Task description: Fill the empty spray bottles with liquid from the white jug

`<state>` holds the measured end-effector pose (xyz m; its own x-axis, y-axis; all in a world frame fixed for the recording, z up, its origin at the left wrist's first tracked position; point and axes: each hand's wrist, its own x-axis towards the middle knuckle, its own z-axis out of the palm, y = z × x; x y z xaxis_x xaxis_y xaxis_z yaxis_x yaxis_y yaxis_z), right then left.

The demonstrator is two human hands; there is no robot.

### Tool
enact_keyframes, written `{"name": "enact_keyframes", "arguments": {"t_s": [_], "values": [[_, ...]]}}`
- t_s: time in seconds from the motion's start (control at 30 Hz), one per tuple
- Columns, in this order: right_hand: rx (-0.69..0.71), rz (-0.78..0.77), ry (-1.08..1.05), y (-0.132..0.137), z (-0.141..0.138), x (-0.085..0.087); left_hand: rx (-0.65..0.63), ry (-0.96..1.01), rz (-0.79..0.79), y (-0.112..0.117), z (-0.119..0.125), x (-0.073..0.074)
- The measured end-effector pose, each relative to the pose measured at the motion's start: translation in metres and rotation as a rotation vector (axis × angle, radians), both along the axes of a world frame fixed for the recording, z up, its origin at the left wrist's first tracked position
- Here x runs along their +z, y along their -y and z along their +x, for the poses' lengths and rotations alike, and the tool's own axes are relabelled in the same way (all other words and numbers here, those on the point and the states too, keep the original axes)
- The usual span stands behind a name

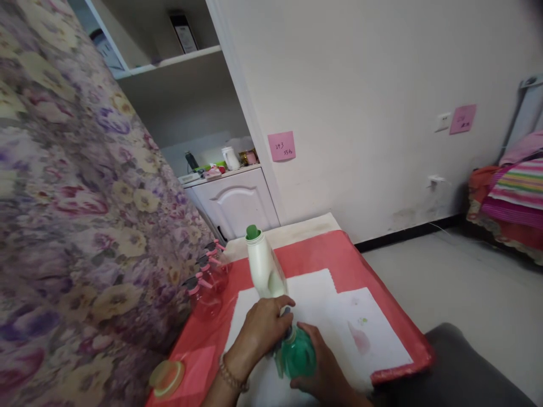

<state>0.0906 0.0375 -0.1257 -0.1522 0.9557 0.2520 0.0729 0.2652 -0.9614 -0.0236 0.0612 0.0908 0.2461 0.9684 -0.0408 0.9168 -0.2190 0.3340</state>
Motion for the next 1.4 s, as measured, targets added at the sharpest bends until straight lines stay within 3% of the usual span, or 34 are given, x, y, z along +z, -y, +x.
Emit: {"name": "enact_keyframes", "arguments": {"t_s": [0.17,0.23,0.43,0.53,0.63,0.77,0.9,1.07,1.3,1.4], "values": [[0.016,-0.007,-0.006,0.002,0.003,0.004,-0.09,0.372,-0.131,-0.006,-0.013,-0.006],[0.007,-0.01,-0.011,0.004,0.004,0.007,-0.065,0.526,-0.175,-0.004,-0.022,-0.012],[-0.01,-0.05,-0.018,0.004,0.003,0.011,0.064,0.865,-0.259,0.006,-0.045,-0.047],[0.028,-0.048,-0.063,0.004,0.006,0.011,-0.009,0.937,-0.233,0.016,-0.047,-0.063],[0.155,-0.037,-0.138,0.005,0.012,0.013,-0.082,0.997,-0.293,0.026,-0.043,-0.068],[0.325,-0.06,-0.212,0.007,0.02,0.012,-0.085,1.09,-0.404,0.034,-0.036,-0.067],[0.435,-0.09,-0.214,0.006,0.021,0.011,-0.054,1.246,-0.446,0.037,-0.034,-0.077],[0.41,-0.127,-0.165,0.008,0.019,0.014,0.015,1.334,-0.353,0.04,-0.03,-0.093],[0.381,-0.099,-0.187,0.013,0.018,0.014,0.085,1.322,-0.21,0.045,-0.019,-0.09],[0.43,-0.103,-0.202,0.013,0.02,0.018,0.062,1.285,-0.229,0.046,-0.022,-0.09]]}}
